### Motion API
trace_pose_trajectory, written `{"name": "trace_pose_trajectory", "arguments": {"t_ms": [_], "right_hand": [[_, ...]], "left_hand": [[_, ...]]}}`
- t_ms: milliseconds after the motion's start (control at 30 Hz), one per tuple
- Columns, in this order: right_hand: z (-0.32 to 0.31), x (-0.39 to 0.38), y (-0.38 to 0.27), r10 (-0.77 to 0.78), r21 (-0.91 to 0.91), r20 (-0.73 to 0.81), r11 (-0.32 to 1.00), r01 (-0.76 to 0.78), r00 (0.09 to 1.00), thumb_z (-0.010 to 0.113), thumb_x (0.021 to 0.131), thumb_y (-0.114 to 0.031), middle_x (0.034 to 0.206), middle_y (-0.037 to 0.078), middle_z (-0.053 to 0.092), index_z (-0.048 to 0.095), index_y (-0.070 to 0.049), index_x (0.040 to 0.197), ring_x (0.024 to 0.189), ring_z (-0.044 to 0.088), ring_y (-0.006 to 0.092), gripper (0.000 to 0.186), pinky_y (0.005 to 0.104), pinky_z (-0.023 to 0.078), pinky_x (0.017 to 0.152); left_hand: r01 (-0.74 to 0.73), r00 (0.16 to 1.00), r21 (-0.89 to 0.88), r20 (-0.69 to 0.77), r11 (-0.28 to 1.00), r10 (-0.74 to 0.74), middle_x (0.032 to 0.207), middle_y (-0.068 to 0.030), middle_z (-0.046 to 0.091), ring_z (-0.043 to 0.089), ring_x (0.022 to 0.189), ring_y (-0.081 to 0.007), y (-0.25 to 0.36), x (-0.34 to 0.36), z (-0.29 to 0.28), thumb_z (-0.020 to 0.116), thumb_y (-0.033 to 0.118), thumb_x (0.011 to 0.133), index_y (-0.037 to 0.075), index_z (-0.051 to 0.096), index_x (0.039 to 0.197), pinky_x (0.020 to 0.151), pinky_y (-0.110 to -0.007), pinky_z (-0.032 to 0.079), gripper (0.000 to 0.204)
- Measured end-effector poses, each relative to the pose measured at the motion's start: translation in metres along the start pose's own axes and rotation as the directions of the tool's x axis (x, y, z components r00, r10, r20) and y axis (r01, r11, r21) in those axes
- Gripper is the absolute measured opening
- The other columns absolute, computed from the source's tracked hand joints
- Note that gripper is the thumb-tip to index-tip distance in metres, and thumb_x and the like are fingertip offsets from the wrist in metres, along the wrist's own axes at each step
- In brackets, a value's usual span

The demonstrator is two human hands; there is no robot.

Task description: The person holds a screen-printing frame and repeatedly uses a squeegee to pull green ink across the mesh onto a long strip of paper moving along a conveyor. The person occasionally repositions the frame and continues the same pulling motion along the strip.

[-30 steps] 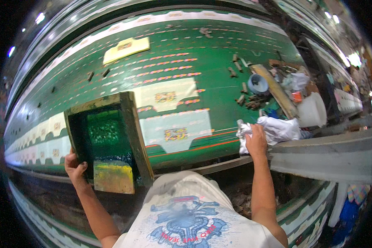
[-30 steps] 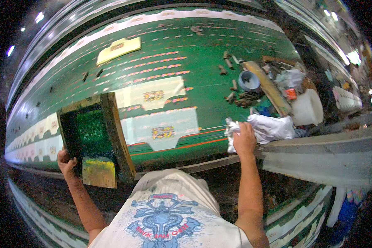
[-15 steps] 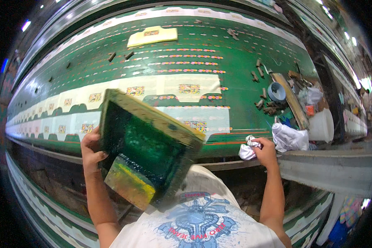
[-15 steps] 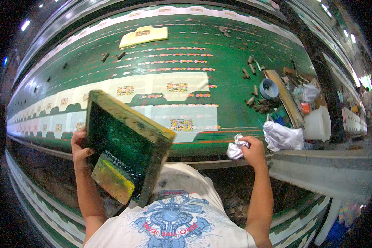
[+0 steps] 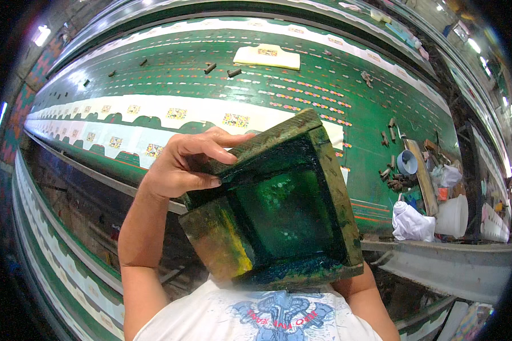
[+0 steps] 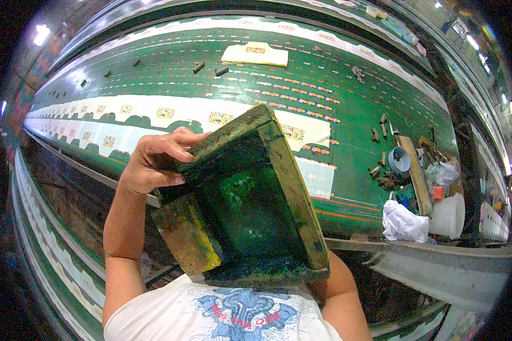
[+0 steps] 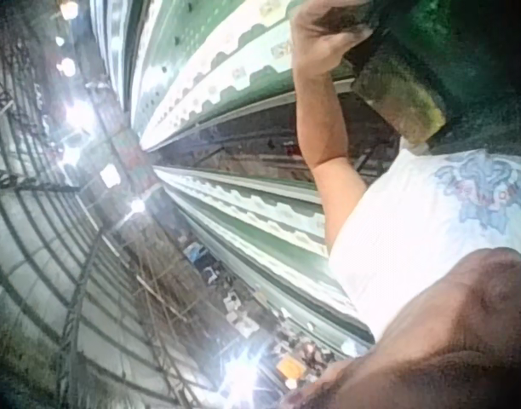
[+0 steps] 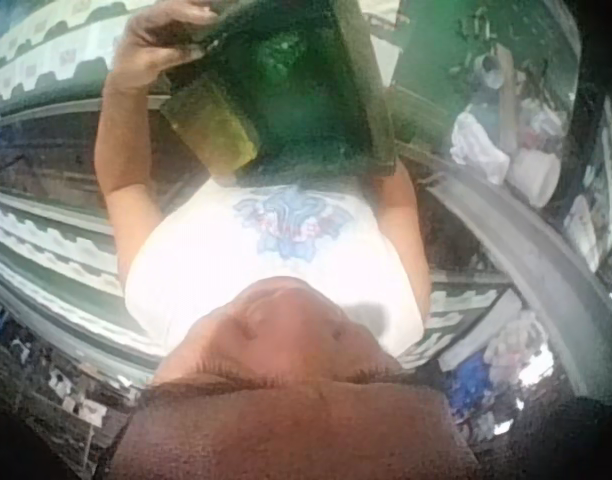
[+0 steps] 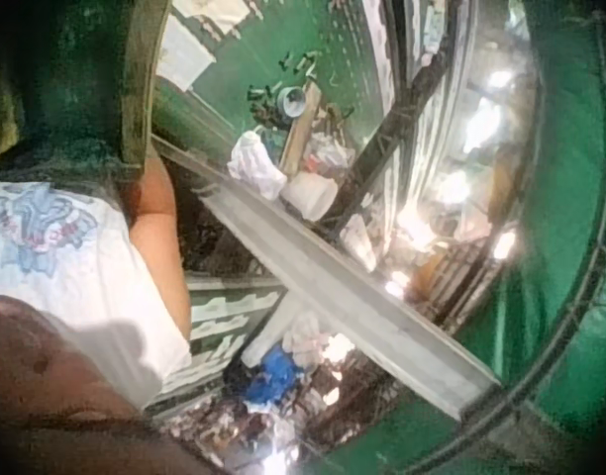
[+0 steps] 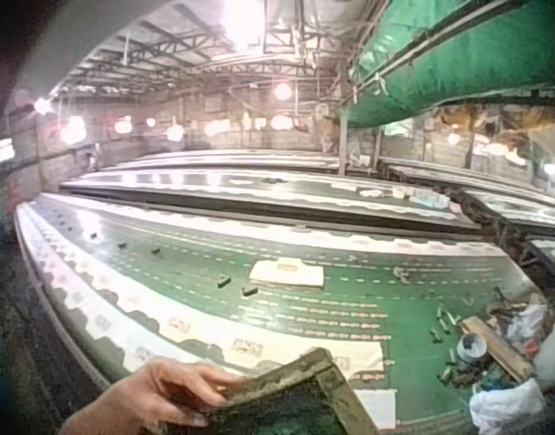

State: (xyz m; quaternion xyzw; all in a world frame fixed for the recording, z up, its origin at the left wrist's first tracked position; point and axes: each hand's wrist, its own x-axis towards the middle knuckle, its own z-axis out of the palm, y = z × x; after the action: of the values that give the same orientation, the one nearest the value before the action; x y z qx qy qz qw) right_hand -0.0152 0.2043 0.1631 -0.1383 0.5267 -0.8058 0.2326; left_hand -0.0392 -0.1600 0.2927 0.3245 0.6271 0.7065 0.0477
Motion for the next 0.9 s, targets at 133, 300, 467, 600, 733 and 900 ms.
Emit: {"name": "trace_pose_trajectory", "arguments": {"t_ms": [133,300,467,600,733,900], "right_hand": [[0.018,0.014,0.015,0.038,-0.087,-0.04,0.995,-0.041,0.998,0.076,0.108,-0.018,0.128,0.009,0.078,0.074,0.001,0.138,0.113,0.072,0.0142,0.035,0.0324,0.058,0.102],[0.026,0.019,0.02,0.048,-0.139,-0.063,0.989,-0.056,0.997,0.076,0.109,-0.019,0.129,0.009,0.078,0.074,0.001,0.138,0.113,0.072,0.0145,0.036,0.0324,0.058,0.102],[0.036,0.031,0.019,0.036,-0.166,-0.069,0.985,-0.047,0.997,0.075,0.11,-0.02,0.129,0.01,0.078,0.074,0.001,0.139,0.113,0.072,0.0147,0.036,0.0323,0.058,0.102],[0.04,0.035,0.023,0.043,-0.17,-0.08,0.984,-0.056,0.996,0.074,0.11,-0.021,0.13,0.01,0.078,0.074,0.001,0.139,0.114,0.072,0.0148,0.036,0.0323,0.058,0.102],[0.04,0.034,0.025,0.03,-0.162,-0.109,0.986,-0.048,0.994,0.074,0.111,-0.021,0.13,0.01,0.078,0.074,0.001,0.14,0.114,0.072,0.015,0.037,0.0323,0.058,0.102],[0.038,0.033,0.027,0.031,-0.146,-0.131,0.988,-0.05,0.991,0.073,0.111,-0.022,0.13,0.011,0.078,0.074,0.001,0.14,0.114,0.073,0.0152,0.037,0.0323,0.058,0.103]], "left_hand": [[-0.018,0.999,0.055,0.036,0.998,0.016,0.158,-0.0217,0.068,0.065,0.14,-0.0315,0.011,-0.007,-0.007,0.085,-0.011,0.076,0.008,0.085,0.124,0.124,-0.05,0.044,0.052],[-0.015,1.0,0.122,0.019,0.992,0.013,0.157,-0.0208,0.069,0.067,0.133,-0.0273,0.01,-0.017,-0.017,0.086,-0.008,0.076,0.006,0.085,0.125,0.118,-0.047,0.046,0.05],[-0.026,0.998,0.05,0.051,0.998,0.024,0.155,-0.0199,0.07,0.066,0.135,-0.0262,0.012,-0.006,-0.018,0.085,-0.009,0.076,0.006,0.081,0.135,0.122,-0.045,0.045,0.061],[-0.008,1.0,-0.021,0.019,1.0,0.009,0.154,-0.0197,0.071,0.066,0.138,-0.0267,0.018,-0.007,-0.017,0.085,-0.01,0.077,0.005,0.078,0.142,0.125,-0.045,0.044,0.067],[-0.003,0.997,0.091,0.079,0.996,-0.004,0.155,-0.0199,0.07,0.064,0.14,-0.0275,0.013,0.001,-0.026,0.086,-0.009,0.079,0.005,0.076,0.144,0.122,-0.044,0.045,0.068],[0.025,0.993,0.015,0.119,1.0,-0.027,0.156,-0.0201,0.07,0.066,0.135,-0.0264,0.007,0.016,-0.019,0.087,-0.006,0.079,0.005,0.075,0.147,0.12,-0.042,0.046,0.07]]}}
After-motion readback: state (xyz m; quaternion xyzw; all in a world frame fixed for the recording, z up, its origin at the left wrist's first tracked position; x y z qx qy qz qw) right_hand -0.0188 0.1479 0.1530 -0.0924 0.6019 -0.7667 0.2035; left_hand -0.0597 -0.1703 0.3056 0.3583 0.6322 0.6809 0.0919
